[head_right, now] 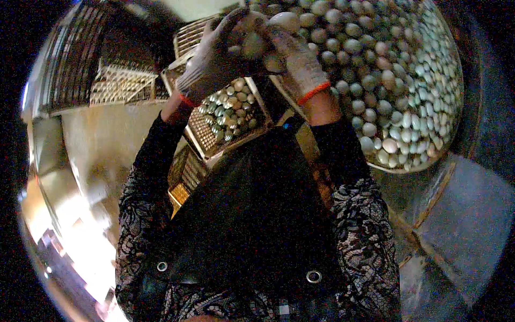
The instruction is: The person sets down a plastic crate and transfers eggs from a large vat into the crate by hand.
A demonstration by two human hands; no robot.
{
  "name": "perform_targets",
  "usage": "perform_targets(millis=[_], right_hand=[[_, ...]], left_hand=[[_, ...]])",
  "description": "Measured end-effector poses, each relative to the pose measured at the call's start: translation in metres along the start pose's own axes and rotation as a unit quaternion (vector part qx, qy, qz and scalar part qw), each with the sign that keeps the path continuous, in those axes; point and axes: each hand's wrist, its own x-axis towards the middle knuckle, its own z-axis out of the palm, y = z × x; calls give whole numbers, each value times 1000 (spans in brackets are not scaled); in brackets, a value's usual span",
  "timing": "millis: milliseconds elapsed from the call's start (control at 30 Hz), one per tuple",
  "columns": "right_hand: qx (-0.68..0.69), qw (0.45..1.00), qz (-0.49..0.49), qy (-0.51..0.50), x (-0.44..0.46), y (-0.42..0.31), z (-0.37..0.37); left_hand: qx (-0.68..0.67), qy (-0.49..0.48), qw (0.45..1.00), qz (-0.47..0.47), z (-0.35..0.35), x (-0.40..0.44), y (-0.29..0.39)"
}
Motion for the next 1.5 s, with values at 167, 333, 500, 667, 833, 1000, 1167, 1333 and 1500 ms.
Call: perform_targets(millis=[167,333,500,667,833,1000,1167,1333,1500], right_hand=[[-64,992,50,-93,-1,32,95],[39,948,245,-198,38,135,120],[-90,911,347,-204,89,257,111],[-327,807,101,-481,154,382,81],[-559,683,86,-463,150,382,93],[-641,678,26,-359,138,421,111],[-550,794,91,-242,59,277,153],[-344,904,-238,-85,-63,80,43],[-538,802,-92,242,-150,14,-107]], left_hand=[[-20,42,987,-155,-40,-77,-49],[-11,70,963,-262,1,-165,-122],[-197,96,877,-427,92,-252,-217],[6,-46,891,-452,174,-307,-272],[51,-182,807,-559,140,-284,-240],[114,-220,814,-526,143,-281,-241],[-21,-24,806,-591,101,-263,-216],[-320,221,890,-237,64,-127,-101],[-130,-95,985,58,70,-23,15]])
